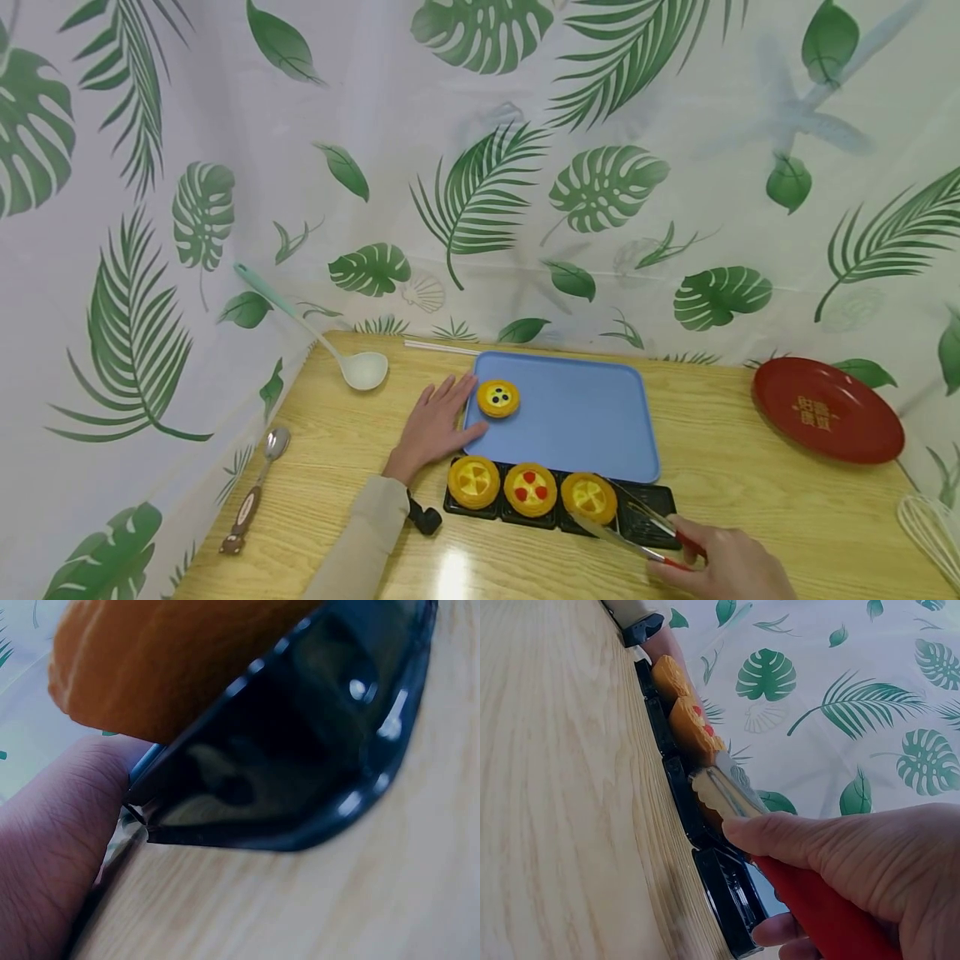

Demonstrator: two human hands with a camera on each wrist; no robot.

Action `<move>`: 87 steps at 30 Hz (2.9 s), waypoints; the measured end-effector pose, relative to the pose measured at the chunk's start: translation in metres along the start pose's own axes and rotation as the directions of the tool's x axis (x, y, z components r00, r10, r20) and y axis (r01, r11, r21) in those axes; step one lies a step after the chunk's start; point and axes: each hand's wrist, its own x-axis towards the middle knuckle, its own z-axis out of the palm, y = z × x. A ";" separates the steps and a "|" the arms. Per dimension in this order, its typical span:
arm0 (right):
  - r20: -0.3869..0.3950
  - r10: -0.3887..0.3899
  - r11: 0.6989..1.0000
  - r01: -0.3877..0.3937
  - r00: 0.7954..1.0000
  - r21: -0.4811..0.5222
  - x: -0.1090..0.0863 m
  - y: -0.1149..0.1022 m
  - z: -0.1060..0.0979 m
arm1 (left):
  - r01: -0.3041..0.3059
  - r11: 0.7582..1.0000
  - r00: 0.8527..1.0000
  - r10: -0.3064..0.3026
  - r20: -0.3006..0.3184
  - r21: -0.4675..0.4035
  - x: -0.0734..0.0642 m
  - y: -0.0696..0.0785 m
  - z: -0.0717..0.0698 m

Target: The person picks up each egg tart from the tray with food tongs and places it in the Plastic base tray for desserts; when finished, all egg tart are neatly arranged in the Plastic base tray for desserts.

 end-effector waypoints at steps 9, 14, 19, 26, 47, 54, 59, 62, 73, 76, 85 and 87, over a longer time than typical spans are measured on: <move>-0.043 0.010 1.000 -0.009 0.999 0.017 -0.005 -0.001 -0.006 | 0.009 1.000 1.000 -0.009 0.011 0.001 0.000 0.000 0.000; -0.071 0.014 0.999 -0.012 0.997 0.034 -0.004 0.001 -0.012 | 0.010 1.000 1.000 -0.010 0.001 -0.007 0.000 0.000 -0.001; -0.100 0.010 0.997 -0.002 0.995 0.077 -0.004 -0.001 -0.018 | 0.013 1.000 1.000 -0.013 0.005 -0.008 0.000 0.000 0.001; -0.142 -0.012 0.990 0.032 0.990 0.138 0.004 -0.004 -0.026 | 0.010 1.000 1.000 -0.010 0.002 -0.016 -0.001 0.001 0.000; -0.306 -0.235 0.949 0.287 0.922 0.134 0.053 -0.035 -0.031 | -0.004 1.000 1.000 0.004 0.011 0.020 -0.003 0.000 0.006; -0.400 -0.330 0.937 0.348 0.855 -0.029 0.070 -0.045 -0.025 | 0.001 1.000 1.000 -0.001 0.013 0.025 -0.002 -0.001 0.003; -0.369 -0.360 0.927 0.372 0.857 -0.042 0.079 -0.053 -0.024 | 0.000 1.000 1.000 0.000 0.011 0.030 -0.001 -0.002 0.003; -0.333 -0.369 0.925 0.379 0.868 -0.037 0.086 -0.057 -0.026 | 0.001 0.999 1.000 -0.001 0.010 0.039 0.000 -0.003 0.003; -0.267 -0.448 0.890 0.453 0.853 -0.046 0.103 -0.072 -0.037 | 0.001 0.999 1.000 -0.002 0.008 0.038 0.001 -0.004 0.003; -0.255 -0.449 0.891 0.452 0.857 -0.050 0.107 -0.075 -0.037 | -0.001 0.999 1.000 0.001 0.005 0.033 0.002 -0.003 0.003; -0.197 -0.440 0.896 0.443 0.876 -0.034 0.114 -0.080 -0.034 | -0.008 1.000 1.000 0.008 0.000 0.026 0.001 -0.002 0.003; -0.199 -0.450 0.891 0.452 0.870 -0.038 0.115 -0.081 -0.033 | -0.009 1.000 1.000 0.009 -0.001 0.025 0.001 -0.002 0.003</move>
